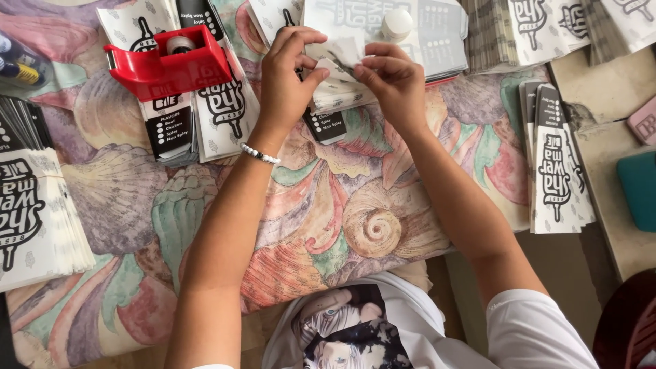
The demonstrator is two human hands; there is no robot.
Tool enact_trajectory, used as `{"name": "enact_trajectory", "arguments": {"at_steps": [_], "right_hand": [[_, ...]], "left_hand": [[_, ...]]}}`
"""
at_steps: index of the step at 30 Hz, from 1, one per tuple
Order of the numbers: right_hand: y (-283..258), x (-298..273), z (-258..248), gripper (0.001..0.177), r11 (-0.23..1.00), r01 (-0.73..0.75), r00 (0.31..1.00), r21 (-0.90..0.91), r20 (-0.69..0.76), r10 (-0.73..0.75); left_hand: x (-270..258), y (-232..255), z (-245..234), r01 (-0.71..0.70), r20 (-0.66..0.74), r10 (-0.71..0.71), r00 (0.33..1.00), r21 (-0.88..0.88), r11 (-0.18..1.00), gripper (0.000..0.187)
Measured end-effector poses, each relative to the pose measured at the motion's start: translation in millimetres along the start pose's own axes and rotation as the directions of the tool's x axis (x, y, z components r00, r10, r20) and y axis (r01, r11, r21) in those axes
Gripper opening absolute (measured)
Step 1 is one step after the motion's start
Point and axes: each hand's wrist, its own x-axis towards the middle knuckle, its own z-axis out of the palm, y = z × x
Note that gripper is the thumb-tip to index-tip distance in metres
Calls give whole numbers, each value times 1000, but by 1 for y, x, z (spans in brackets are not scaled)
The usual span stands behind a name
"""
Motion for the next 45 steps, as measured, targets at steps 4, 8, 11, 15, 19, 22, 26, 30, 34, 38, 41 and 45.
{"name": "enact_trajectory", "arguments": {"at_steps": [4, 8, 11, 15, 19, 22, 26, 30, 34, 38, 41, 45], "right_hand": [[7, -1, 2, 11, 985, 55, 998, -164, -13, -58], [10, -2, 2, 11, 963, 105, 994, -249, 2, -108], [6, -2, 2, 10, 945, 121, 992, -305, 7, -125], [7, -2, 4, 10, 955, 121, 993, -272, 18, -120], [5, -3, 2, 12, 956, 116, 993, -269, 27, -112], [3, -3, 4, 11, 954, 121, 993, -275, 26, -118], [1, -3, 5, 11, 965, 98, 995, -244, 15, -97], [3, -3, 4, 12, 959, 125, 992, -253, 36, -120], [1, -4, 5, 15, 963, 113, 993, -244, 16, -113], [10, -3, 3, 12, 957, 114, 993, -268, 23, -112], [14, -5, 3, 19, 965, 60, 998, -254, 2, -62], [8, -6, 1, 72, 968, 49, 999, -246, 25, -44]], "left_hand": [[0, 0, -1, 53, -18, -54, 998, -85, 995, 46], [0, 1, -3, 81, -1, -83, 997, -199, 977, 47], [0, 5, -5, 85, 10, -84, 996, -175, 981, 46], [0, -2, -1, 61, -27, -67, 997, -175, 983, 30], [1, -3, 3, 106, -14, -114, 993, -270, 957, 38], [0, 6, -1, 101, -7, -109, 994, -314, 944, 39], [3, 14, 0, 85, -44, -98, 994, -235, 968, 33], [2, 10, 5, 103, -37, -116, 993, -251, 962, 38], [2, 9, 6, 134, -34, -152, 988, -313, 940, 40], [3, 8, 6, 42, -51, -59, 997, -289, 956, 41], [14, 11, 1, 8, -124, -30, 992, -175, 985, 52], [41, -9, -4, 143, 159, -140, 977, -4, 990, 65]]}}
